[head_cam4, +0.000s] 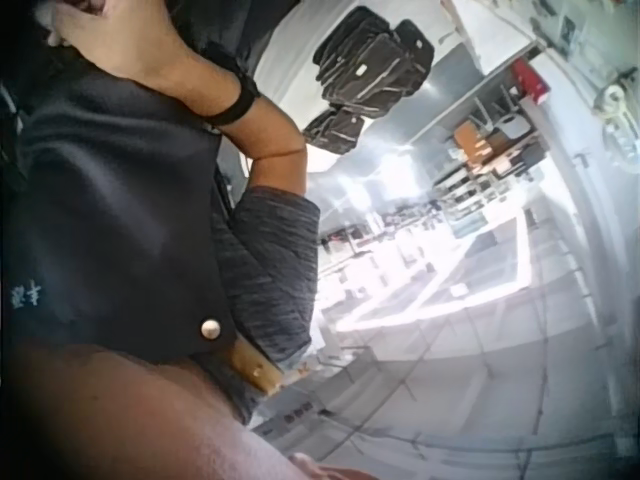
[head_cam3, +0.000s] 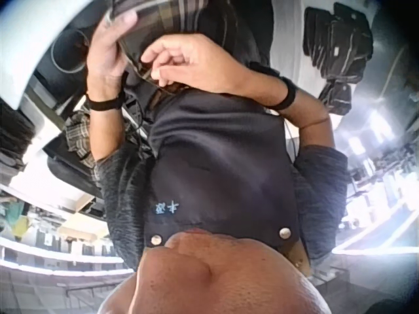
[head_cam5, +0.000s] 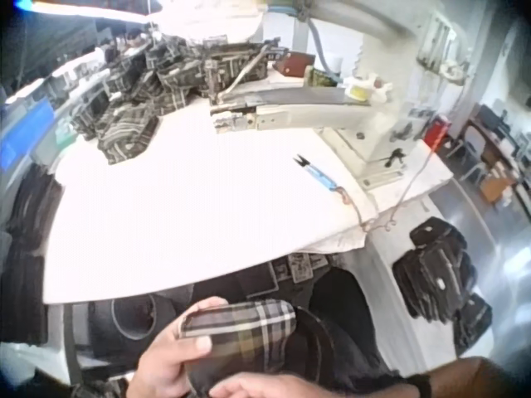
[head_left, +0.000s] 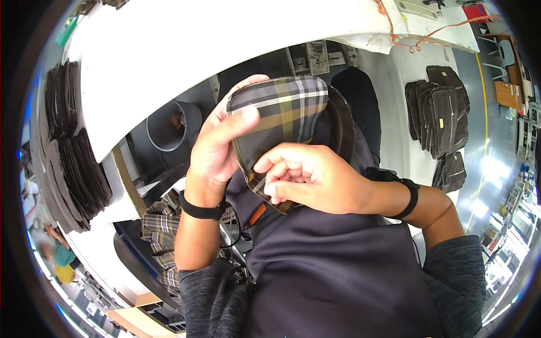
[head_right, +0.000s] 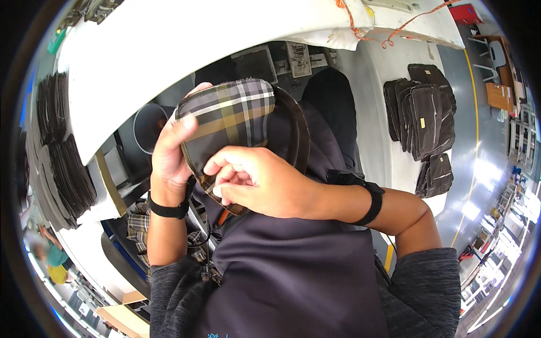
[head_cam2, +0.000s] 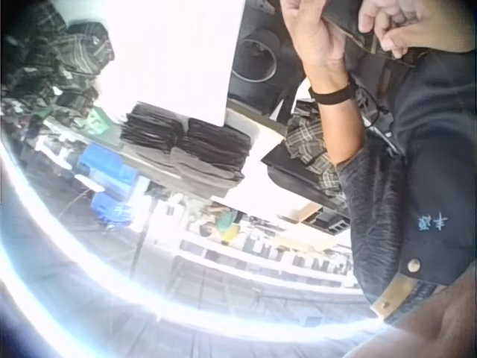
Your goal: Using an industrial sewing machine to assemble plaid fabric pouches and trimming threads with nippers.
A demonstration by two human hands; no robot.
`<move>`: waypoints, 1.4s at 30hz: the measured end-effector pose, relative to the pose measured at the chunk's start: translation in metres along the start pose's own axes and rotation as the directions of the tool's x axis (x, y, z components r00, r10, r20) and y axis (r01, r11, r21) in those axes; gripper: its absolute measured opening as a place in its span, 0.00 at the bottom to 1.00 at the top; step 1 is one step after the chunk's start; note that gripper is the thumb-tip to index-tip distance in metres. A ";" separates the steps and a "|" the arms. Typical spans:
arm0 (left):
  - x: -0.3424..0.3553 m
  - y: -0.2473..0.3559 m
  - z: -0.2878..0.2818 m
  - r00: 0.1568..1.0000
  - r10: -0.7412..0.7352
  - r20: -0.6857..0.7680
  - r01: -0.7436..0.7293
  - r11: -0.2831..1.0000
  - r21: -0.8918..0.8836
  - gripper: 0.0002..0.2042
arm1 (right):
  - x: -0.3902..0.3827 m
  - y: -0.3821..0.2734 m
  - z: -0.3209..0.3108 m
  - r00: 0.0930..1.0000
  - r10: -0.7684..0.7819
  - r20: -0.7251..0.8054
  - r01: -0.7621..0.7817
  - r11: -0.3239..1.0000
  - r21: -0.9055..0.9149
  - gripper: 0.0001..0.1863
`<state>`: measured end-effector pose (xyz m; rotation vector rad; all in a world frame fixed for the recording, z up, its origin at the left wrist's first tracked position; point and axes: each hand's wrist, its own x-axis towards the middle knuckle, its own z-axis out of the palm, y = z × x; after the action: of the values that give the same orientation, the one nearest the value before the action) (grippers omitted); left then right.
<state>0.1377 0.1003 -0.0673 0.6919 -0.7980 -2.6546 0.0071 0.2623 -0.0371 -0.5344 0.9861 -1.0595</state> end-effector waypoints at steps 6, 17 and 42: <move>-0.004 0.002 0.012 1.000 0.014 0.022 -0.017 0.992 0.124 0.44 | -0.003 -0.003 -0.004 0.990 0.061 0.128 -0.040 0.986 -0.165 0.10; -0.002 -0.003 0.016 1.000 -0.013 -0.014 0.013 1.000 0.009 0.36 | -0.001 0.002 0.007 0.922 -0.386 0.035 0.363 0.830 -0.423 0.06; -0.025 0.086 0.022 0.251 0.871 -0.423 -0.554 0.488 0.674 0.21 | -0.023 0.012 -0.001 0.995 0.028 0.092 -0.020 0.996 -0.087 0.07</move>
<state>0.1583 0.0506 0.0071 1.0401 -1.0435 -1.1317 0.0086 0.2877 -0.0373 -0.6357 0.9568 -0.9656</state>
